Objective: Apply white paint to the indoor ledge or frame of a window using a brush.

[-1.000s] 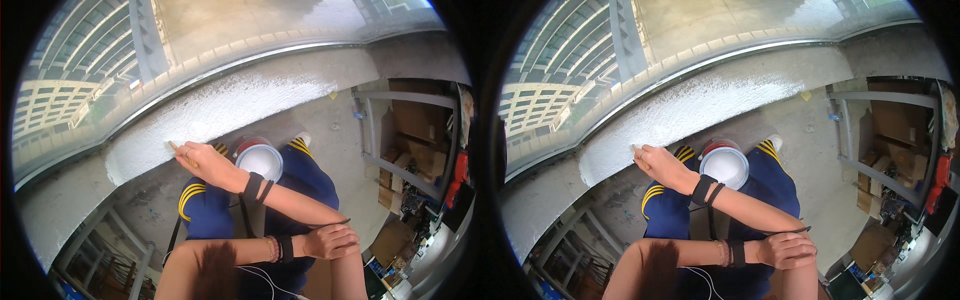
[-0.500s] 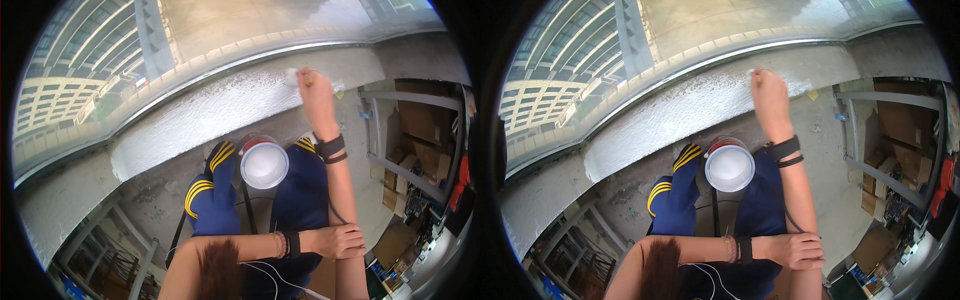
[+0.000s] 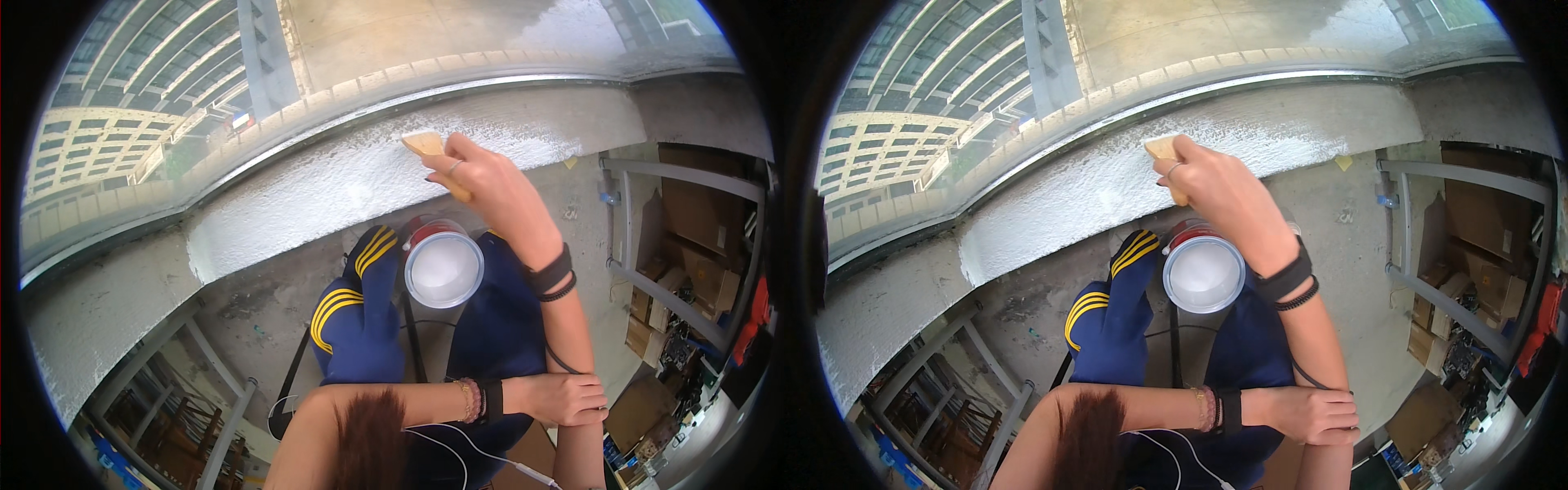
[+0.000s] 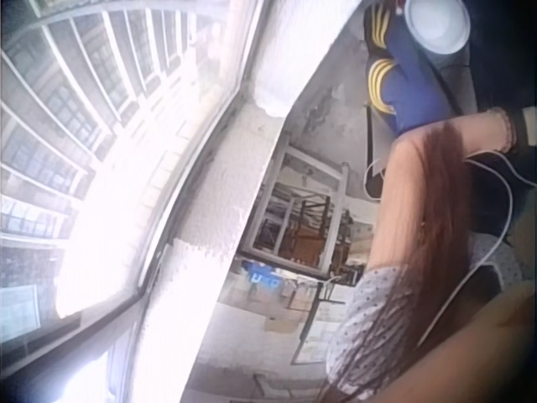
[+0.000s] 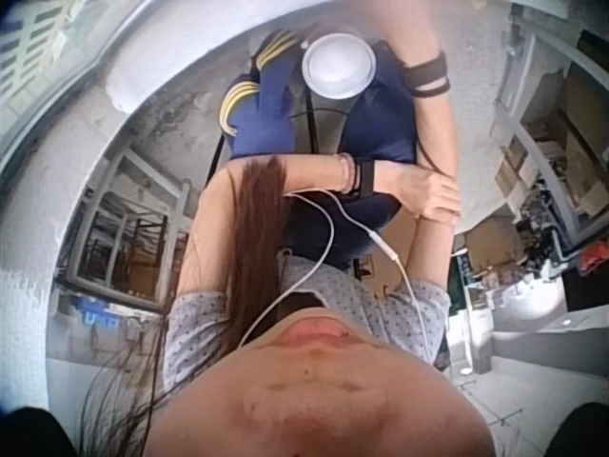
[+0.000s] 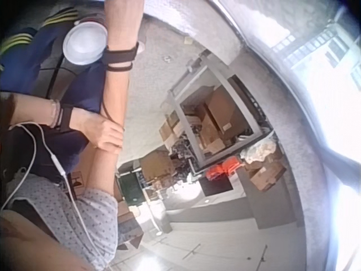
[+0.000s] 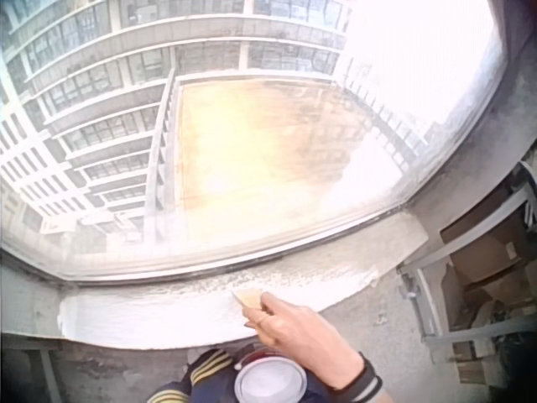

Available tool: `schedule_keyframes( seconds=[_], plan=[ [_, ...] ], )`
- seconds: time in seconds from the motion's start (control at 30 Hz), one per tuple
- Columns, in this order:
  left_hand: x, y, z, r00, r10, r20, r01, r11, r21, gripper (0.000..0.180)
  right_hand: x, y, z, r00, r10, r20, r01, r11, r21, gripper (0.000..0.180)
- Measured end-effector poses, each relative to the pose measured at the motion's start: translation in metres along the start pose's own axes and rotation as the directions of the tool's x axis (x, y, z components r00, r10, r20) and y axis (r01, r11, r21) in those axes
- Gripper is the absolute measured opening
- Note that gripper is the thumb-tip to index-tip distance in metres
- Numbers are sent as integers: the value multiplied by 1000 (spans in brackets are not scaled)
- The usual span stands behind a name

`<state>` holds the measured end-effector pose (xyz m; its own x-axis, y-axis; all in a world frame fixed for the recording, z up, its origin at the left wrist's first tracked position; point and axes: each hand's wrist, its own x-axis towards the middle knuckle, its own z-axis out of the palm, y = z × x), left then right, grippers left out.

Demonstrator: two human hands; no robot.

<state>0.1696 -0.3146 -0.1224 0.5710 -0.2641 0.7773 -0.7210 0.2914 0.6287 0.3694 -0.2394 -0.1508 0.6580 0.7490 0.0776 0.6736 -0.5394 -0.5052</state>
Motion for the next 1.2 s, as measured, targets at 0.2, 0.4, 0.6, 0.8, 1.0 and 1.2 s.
schedule_keyframes(
  seconds=[0.2, 0.4, 0.6, 0.8, 1.0, 1.2],
  plan=[
    [2, 2, 2, 998, -1, -68, 4, 999, 45, 18, -3, -5, 24, 994, -60, 88, 63, 998, -31, 9],
    [0, 0, 1, 998, 43, -45, -41, 998, 54, 19, -2, -14, 2, 959, -4, 283, -28, 994, 108, 11],
    [-1, -3, -1, 1000, 12, 21, -12, 1000, 2, 21, 7, -1, -6, 998, 53, 34, -55, 997, 50, 14],
    [2, -1, 0, 999, -9, -38, 10, 999, 34, 19, 3, 7, 14, 996, -38, 81, 27, 991, 133, 11],
    [-2, -2, 4, 999, 24, -25, -23, 999, 43, 18, -6, -10, -3, 953, 5, 304, -93, 957, 275, 8],
    [-2, -2, 5, 999, 38, 4, -38, 999, 39, 19, -5, 0, -26, 924, 48, 380, -219, 880, 422, 10]
  ],
)
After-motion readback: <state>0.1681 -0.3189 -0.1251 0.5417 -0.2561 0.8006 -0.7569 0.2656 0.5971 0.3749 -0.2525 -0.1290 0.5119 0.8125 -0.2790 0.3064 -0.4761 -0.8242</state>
